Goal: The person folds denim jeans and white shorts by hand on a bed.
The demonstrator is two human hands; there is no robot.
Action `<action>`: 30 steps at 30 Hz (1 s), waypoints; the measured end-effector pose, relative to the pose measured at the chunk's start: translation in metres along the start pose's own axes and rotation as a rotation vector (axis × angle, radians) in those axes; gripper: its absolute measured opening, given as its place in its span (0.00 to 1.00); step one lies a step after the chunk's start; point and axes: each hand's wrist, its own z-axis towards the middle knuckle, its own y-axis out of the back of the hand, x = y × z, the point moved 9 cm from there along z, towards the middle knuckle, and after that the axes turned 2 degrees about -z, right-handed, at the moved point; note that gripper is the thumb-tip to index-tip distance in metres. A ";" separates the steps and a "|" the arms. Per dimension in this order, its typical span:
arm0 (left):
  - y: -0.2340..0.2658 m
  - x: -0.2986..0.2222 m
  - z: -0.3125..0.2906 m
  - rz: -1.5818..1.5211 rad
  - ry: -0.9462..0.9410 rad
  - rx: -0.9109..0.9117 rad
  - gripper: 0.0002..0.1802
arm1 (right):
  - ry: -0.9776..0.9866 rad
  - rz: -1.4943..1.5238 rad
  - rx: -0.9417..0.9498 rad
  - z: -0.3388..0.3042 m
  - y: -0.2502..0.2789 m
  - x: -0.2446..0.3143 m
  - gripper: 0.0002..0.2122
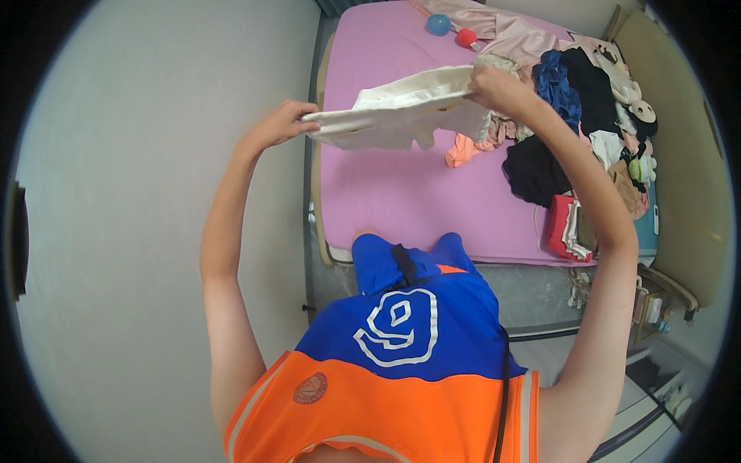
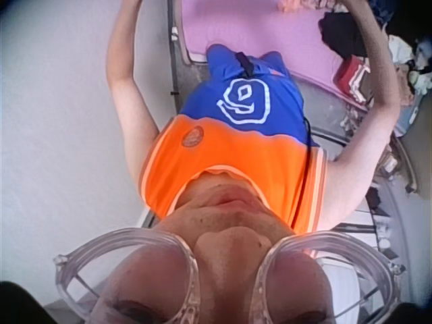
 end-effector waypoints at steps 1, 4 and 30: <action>-0.008 0.003 -0.005 -0.015 0.030 0.000 0.12 | -0.038 -0.052 0.016 -0.003 -0.004 0.010 0.04; -0.031 0.033 -0.019 -0.017 0.085 0.003 0.11 | 0.070 0.022 -0.021 -0.003 -0.047 0.027 0.07; -0.145 0.024 -0.011 0.117 -0.222 0.381 0.15 | 0.288 -0.363 -0.129 0.132 -0.014 0.061 0.10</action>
